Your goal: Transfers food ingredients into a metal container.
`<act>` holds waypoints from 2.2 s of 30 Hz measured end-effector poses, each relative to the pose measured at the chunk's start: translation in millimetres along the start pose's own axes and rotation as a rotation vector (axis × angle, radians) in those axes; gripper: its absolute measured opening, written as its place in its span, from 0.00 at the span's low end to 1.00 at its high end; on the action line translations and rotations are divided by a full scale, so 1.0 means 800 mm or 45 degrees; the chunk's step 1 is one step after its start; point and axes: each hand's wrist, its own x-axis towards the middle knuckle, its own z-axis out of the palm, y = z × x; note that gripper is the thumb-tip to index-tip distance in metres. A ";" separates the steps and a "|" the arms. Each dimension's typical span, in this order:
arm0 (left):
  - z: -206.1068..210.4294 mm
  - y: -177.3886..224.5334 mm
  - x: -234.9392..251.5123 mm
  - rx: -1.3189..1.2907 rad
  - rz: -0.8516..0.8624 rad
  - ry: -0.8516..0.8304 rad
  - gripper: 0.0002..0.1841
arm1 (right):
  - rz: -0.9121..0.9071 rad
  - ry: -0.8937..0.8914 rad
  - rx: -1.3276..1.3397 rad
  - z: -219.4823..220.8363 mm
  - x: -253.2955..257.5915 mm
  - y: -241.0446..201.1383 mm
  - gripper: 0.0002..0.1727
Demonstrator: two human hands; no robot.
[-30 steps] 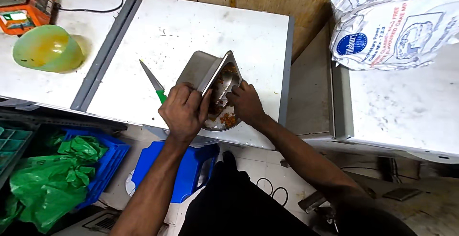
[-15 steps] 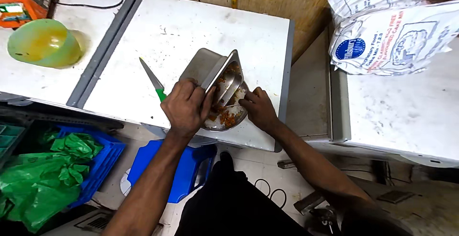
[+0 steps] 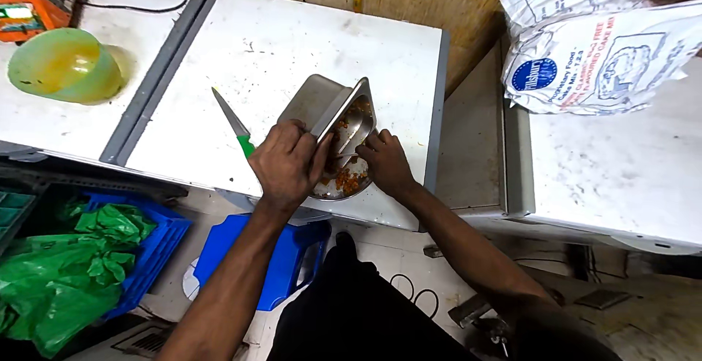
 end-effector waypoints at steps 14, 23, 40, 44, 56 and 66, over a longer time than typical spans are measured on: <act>0.004 0.000 -0.001 0.016 -0.014 -0.003 0.21 | -0.081 0.187 0.015 -0.021 -0.035 0.033 0.12; -0.002 0.006 -0.006 0.007 -0.029 -0.015 0.20 | 0.099 0.163 -0.164 0.004 0.015 -0.024 0.13; 0.010 0.001 -0.004 0.016 -0.058 -0.023 0.21 | -0.053 0.030 -0.014 -0.010 -0.031 0.025 0.15; 0.008 -0.001 -0.005 0.016 -0.080 -0.035 0.22 | -0.089 0.074 -0.014 -0.011 -0.042 0.027 0.14; -0.018 -0.013 -0.012 0.063 -0.277 0.060 0.22 | -0.147 0.180 -0.024 -0.005 -0.079 0.033 0.15; -0.119 -0.029 -0.067 -0.225 -1.045 0.329 0.22 | 0.018 0.128 -0.074 -0.005 -0.078 0.014 0.12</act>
